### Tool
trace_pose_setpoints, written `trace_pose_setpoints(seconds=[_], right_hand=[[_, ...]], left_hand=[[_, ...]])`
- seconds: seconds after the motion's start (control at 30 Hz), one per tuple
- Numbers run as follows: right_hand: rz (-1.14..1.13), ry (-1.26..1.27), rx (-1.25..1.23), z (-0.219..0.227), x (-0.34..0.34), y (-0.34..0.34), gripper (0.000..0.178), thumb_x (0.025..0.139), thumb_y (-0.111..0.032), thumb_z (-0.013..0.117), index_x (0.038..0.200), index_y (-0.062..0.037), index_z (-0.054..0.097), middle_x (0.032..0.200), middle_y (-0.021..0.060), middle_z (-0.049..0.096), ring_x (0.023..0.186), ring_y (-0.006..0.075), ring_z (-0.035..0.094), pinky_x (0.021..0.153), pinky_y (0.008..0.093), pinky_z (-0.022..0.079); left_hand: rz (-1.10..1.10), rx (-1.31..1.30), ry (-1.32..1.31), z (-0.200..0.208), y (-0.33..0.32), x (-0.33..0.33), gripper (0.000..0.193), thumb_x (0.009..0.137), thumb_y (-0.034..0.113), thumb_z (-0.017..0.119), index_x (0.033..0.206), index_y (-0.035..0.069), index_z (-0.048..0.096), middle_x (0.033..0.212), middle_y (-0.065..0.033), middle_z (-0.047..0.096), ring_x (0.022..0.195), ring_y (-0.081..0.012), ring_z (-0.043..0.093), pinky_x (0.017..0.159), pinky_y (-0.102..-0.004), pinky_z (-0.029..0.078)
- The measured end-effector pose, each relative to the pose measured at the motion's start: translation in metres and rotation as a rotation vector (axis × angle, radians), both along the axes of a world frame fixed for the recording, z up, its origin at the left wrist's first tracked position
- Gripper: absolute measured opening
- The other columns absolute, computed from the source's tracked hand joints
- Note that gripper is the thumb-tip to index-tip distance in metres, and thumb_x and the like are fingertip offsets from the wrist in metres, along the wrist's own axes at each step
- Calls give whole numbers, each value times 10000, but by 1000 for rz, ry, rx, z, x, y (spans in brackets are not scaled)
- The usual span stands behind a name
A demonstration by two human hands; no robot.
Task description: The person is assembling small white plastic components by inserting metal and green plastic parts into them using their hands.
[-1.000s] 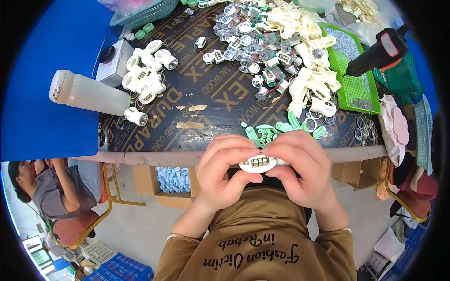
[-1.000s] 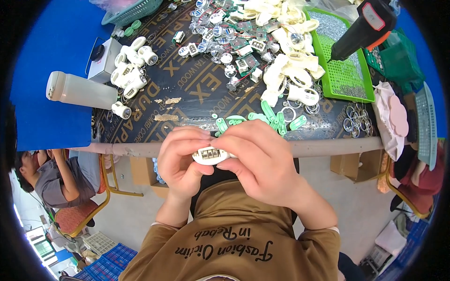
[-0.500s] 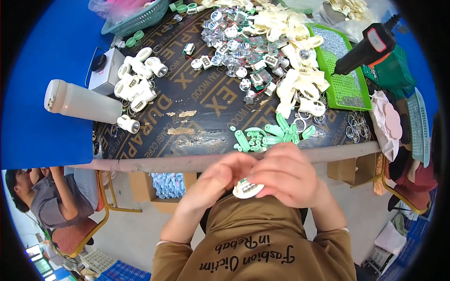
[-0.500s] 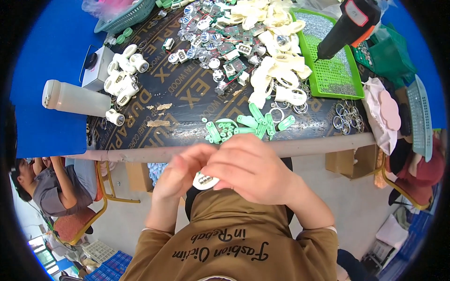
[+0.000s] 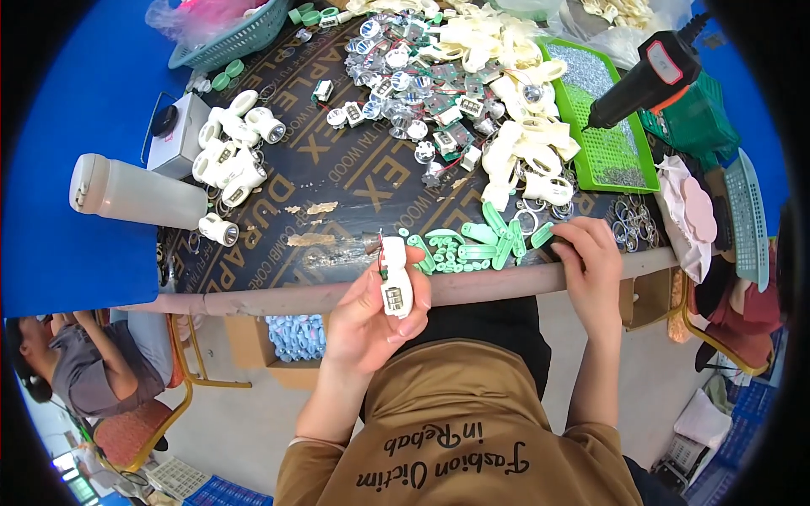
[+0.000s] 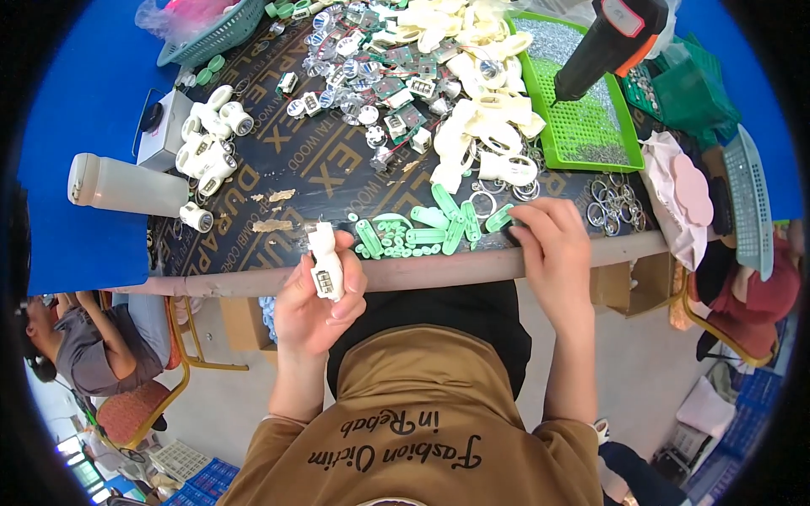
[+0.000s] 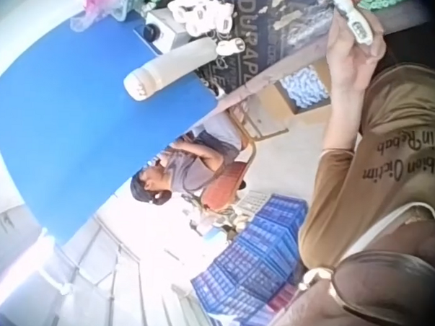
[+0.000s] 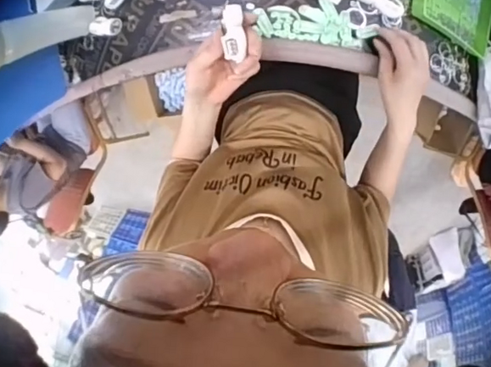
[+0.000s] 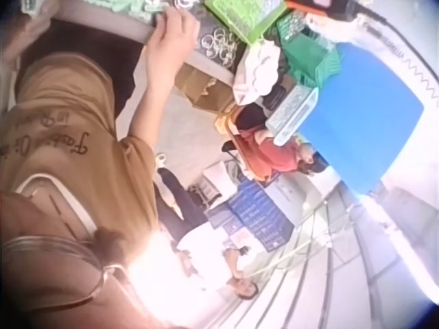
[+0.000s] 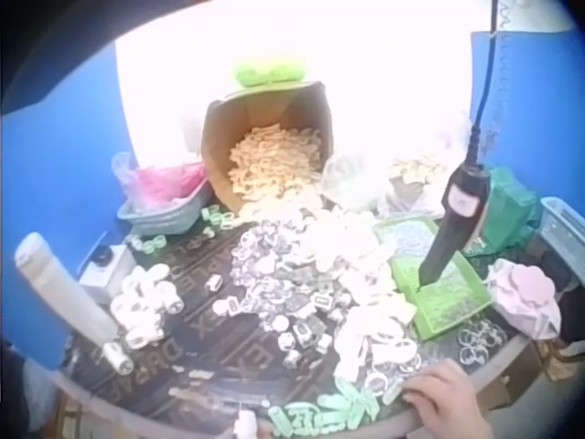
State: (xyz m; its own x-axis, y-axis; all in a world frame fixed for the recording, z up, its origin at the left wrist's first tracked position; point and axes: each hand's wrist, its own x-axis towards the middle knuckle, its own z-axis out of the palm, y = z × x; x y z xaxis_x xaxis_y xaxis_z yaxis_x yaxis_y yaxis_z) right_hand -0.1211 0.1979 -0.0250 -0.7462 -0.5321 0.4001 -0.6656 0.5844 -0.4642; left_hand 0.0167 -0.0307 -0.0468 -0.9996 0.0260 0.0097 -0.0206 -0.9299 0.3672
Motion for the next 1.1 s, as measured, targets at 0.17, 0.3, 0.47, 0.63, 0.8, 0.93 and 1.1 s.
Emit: trace_pose_setpoints(seconds=[0.17, 0.3, 0.47, 0.63, 0.8, 0.93, 1.1], right_hand=[[50, -68, 16, -5, 1, 1, 234, 672, -5, 671, 898, -37, 624, 958, 74, 559, 825, 269, 524, 721, 360, 435], [24, 96, 34, 1, -2, -1, 205, 658, -11, 673, 856, -39, 628, 918, 78, 557, 815, 275, 513, 719, 373, 430], [197, 27, 13, 3, 11, -9, 178, 635, 25, 615, 795, -53, 625, 793, 53, 547, 775, 247, 517, 665, 339, 423], [306, 52, 125, 2, 4, -17, 205, 602, 32, 564, 779, -56, 618, 760, 42, 534, 751, 226, 510, 644, 342, 418], [325, 49, 198, 9, 1, -22, 158, 620, 30, 558, 758, -46, 568, 739, 60, 516, 766, 237, 502, 653, 348, 420], [287, -240, -151, 8, 14, -27, 158, 677, 97, 569, 778, -24, 555, 800, 80, 572, 739, 249, 550, 649, 316, 448], [252, -607, -509, 5, 29, -41, 168, 681, 126, 570, 781, -7, 549, 787, 82, 594, 728, 199, 566, 638, 271, 445]], left_hand=[[36, 12, -19, 1, -1, -2, 433, 919, 277, 472, 1224, -18, 384, 928, -184, 529, 614, -160, 475, 469, -222, 360], [79, 6, -26, 0, -7, -1, 411, 931, 244, 416, 1248, -15, 373, 956, -187, 532, 637, -166, 483, 483, -224, 370], [96, -83, -52, 0, -7, -6, 458, 939, 264, 419, 1295, -13, 341, 936, -173, 532, 644, -155, 483, 488, -220, 366], [75, -106, -68, 2, -8, -5, 464, 939, 275, 427, 1289, -17, 345, 937, -167, 531, 644, -152, 483, 490, -219, 365], [19, -90, -10, 4, -6, -7, 525, 925, 309, 465, 1296, -30, 314, 972, -153, 516, 662, -166, 486, 496, -224, 366], [15, -77, 22, 9, -2, -8, 505, 927, 300, 465, 1286, -24, 320, 980, -142, 508, 685, -177, 502, 515, -235, 378], [28, -195, -27, 16, 1, -7, 434, 934, 252, 442, 1269, -6, 341, 1000, -155, 523, 717, -176, 535, 521, -220, 389]])
